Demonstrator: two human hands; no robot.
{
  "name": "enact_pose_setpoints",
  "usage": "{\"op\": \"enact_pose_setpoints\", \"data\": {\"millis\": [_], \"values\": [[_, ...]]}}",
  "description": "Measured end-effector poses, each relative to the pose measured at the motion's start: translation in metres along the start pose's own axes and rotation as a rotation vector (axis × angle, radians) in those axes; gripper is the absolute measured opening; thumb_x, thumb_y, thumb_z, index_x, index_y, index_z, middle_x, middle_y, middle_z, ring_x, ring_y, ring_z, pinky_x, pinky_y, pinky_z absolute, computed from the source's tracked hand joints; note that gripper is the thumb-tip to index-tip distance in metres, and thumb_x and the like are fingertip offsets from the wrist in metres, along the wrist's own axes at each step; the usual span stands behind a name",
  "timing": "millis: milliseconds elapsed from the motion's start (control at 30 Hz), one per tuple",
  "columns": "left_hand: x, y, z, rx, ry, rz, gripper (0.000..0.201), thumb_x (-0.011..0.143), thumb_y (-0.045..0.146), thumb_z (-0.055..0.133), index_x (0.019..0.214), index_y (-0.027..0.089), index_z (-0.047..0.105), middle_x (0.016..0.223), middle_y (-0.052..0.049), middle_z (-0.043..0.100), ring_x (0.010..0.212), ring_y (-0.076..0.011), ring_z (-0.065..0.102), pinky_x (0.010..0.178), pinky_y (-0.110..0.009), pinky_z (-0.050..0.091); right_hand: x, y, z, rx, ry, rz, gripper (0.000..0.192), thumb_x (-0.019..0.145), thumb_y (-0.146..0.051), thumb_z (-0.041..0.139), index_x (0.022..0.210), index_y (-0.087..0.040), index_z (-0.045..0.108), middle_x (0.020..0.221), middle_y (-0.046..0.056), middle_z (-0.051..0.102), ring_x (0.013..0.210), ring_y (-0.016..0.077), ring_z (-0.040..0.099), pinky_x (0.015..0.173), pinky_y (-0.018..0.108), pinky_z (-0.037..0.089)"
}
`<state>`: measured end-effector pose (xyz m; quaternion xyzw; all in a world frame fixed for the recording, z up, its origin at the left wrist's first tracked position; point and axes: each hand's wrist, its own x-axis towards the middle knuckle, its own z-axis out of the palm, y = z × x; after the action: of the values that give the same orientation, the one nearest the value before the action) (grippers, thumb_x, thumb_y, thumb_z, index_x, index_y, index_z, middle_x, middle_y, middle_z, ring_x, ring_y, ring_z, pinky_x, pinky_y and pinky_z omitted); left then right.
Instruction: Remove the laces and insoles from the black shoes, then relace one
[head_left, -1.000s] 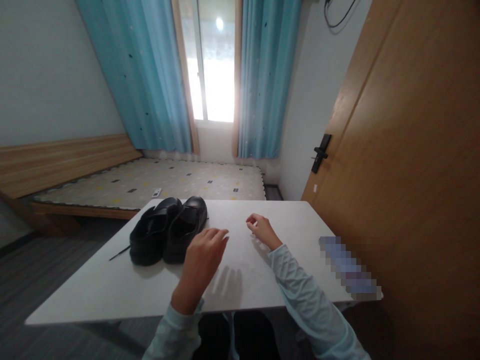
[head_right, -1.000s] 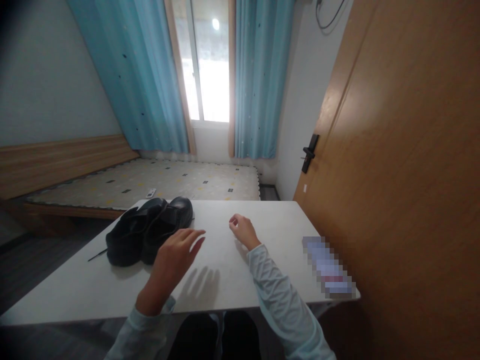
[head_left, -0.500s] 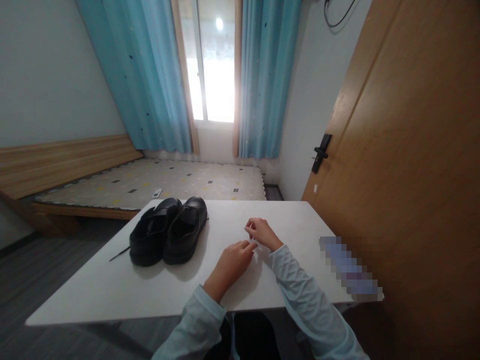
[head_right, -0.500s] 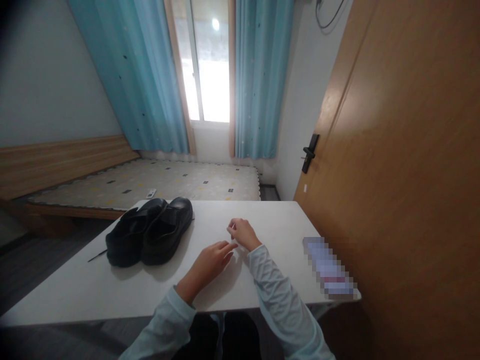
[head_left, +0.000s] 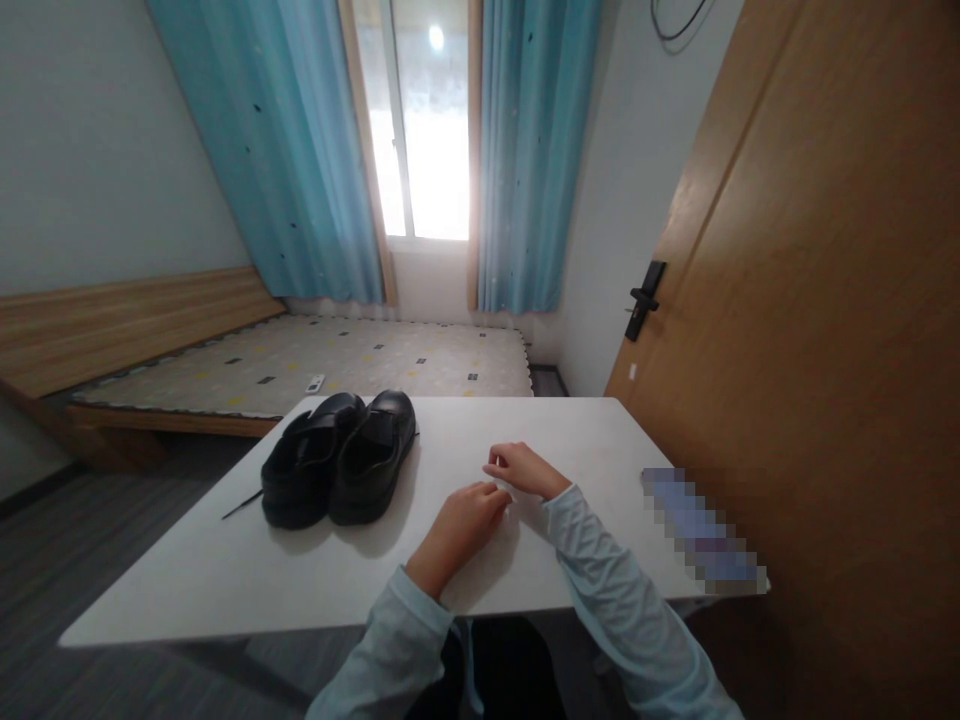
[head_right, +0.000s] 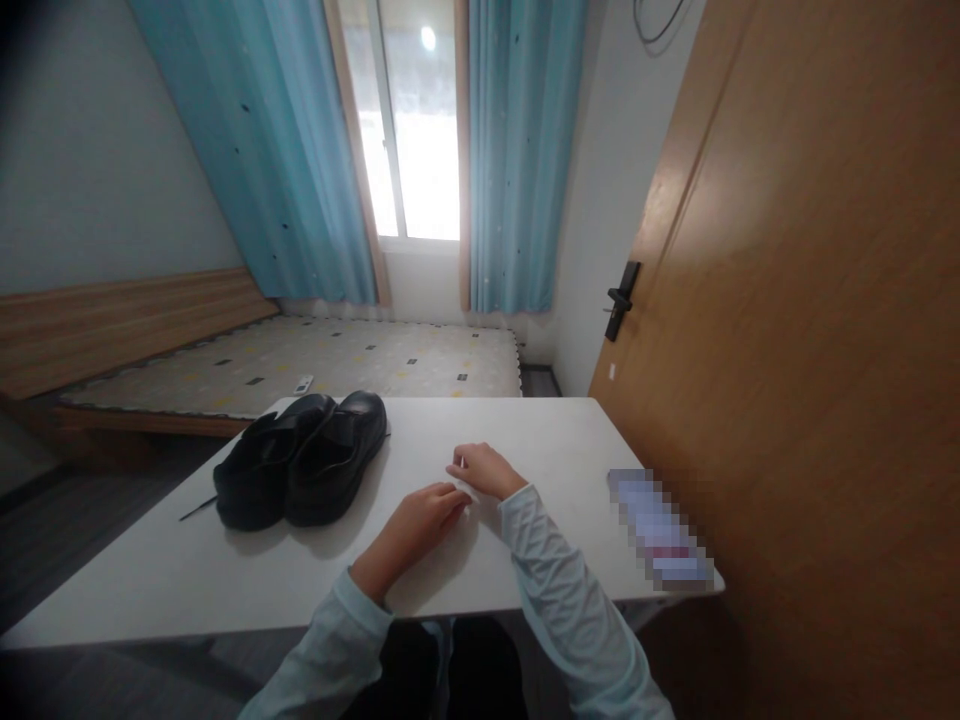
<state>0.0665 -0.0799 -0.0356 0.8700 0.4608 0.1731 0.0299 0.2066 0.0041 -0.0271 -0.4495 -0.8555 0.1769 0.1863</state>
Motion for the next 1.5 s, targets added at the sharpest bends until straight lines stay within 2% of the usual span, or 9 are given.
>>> {"op": "enact_pose_setpoints", "data": {"millis": [300,467,800,900,1000,1100,1200,1333,1500], "values": [[-0.019,-0.019,-0.048,0.09,0.21,-0.059,0.019,0.089,0.02,0.047,0.095,0.02,0.065,0.086,-0.005,0.066,0.081,-0.017,0.062,0.072,-0.028,0.048,-0.001,-0.003,-0.002,-0.013,-0.027,0.006,0.01,0.081,-0.024,0.062,0.078,-0.017,0.068,0.069,0.001,0.065,0.061,0.011,0.056,0.059,0.021,0.038],[-0.035,-0.034,-0.074,0.23,0.333,-0.118,0.022,0.09,0.023,0.046,0.097,0.019,0.066,0.088,-0.005,0.067,0.08,-0.018,0.062,0.067,-0.027,0.047,0.0,-0.001,0.0,-0.028,-0.032,-0.001,0.01,0.081,-0.023,0.062,0.078,-0.017,0.068,0.072,0.002,0.067,0.063,0.0116,0.057,0.06,0.021,0.038],[-0.058,-0.072,-0.078,0.406,0.542,-0.183,0.026,0.09,0.029,0.046,0.097,0.017,0.068,0.091,-0.008,0.068,0.088,-0.0226,0.06,0.081,-0.035,0.044,0.0,0.003,0.001,-0.038,-0.026,-0.016,0.01,0.082,-0.024,0.061,0.079,-0.017,0.068,0.073,0.003,0.067,0.063,0.0123,0.057,0.059,0.021,0.038],[-0.064,-0.081,-0.076,0.446,0.526,-0.29,0.026,0.088,0.033,0.05,0.099,0.018,0.068,0.095,-0.009,0.068,0.093,-0.0257,0.059,0.085,-0.039,0.042,-0.001,0.002,0.001,-0.04,-0.034,-0.007,0.011,0.082,-0.024,0.06,0.08,-0.017,0.068,0.074,0.003,0.068,0.064,0.0123,0.058,0.059,0.021,0.038],[-0.07,-0.089,-0.076,0.465,0.411,-0.396,0.032,0.083,0.038,0.057,0.105,0.018,0.067,0.099,-0.01,0.068,0.096,-0.0286,0.058,0.083,-0.04,0.042,-0.001,0.003,0.001,-0.05,-0.046,-0.003,0.011,0.082,-0.025,0.06,0.083,-0.016,0.068,0.074,0.003,0.068,0.064,0.012,0.057,0.06,0.021,0.038],[-0.073,-0.094,-0.076,0.463,0.266,-0.411,0.034,0.078,0.037,0.063,0.107,0.02,0.066,0.104,-0.01,0.067,0.105,-0.0303,0.056,0.087,-0.042,0.041,0.0,0.003,0.001,-0.053,-0.056,0.002,0.013,0.083,-0.025,0.06,0.084,-0.016,0.068,0.074,0.003,0.067,0.063,0.0115,0.057,0.06,0.021,0.037],[-0.073,-0.097,-0.076,0.462,0.204,-0.421,0.035,0.075,0.031,0.067,0.109,0.02,0.066,0.107,-0.01,0.067,0.11,-0.0304,0.054,0.093,-0.044,0.038,0.0,0.004,0.002,-0.04,-0.051,-0.001,0.012,0.083,-0.024,0.06,0.083,-0.016,0.068,0.074,0.003,0.067,0.063,0.0113,0.056,0.06,0.021,0.037],[-0.072,-0.095,-0.076,0.449,0.189,-0.41,0.034,0.077,0.027,0.066,0.109,0.018,0.065,0.105,-0.011,0.069,0.109,-0.0289,0.056,0.095,-0.043,0.039,0.0,0.005,0.002,-0.029,-0.033,-0.008,0.011,0.082,-0.024,0.06,0.083,-0.016,0.068,0.073,0.003,0.067,0.063,0.0114,0.056,0.06,0.021,0.038],[-0.07,-0.082,-0.08,0.489,0.275,-0.4,0.029,0.079,0.027,0.063,0.107,0.019,0.066,0.102,-0.009,0.068,0.107,-0.0304,0.055,0.092,-0.047,0.038,-0.001,0.004,0.001,-0.022,-0.008,-0.017,0.01,0.082,-0.023,0.061,0.082,-0.016,0.068,0.072,0.002,0.066,0.063,0.0116,0.056,0.062,0.022,0.038]]}}
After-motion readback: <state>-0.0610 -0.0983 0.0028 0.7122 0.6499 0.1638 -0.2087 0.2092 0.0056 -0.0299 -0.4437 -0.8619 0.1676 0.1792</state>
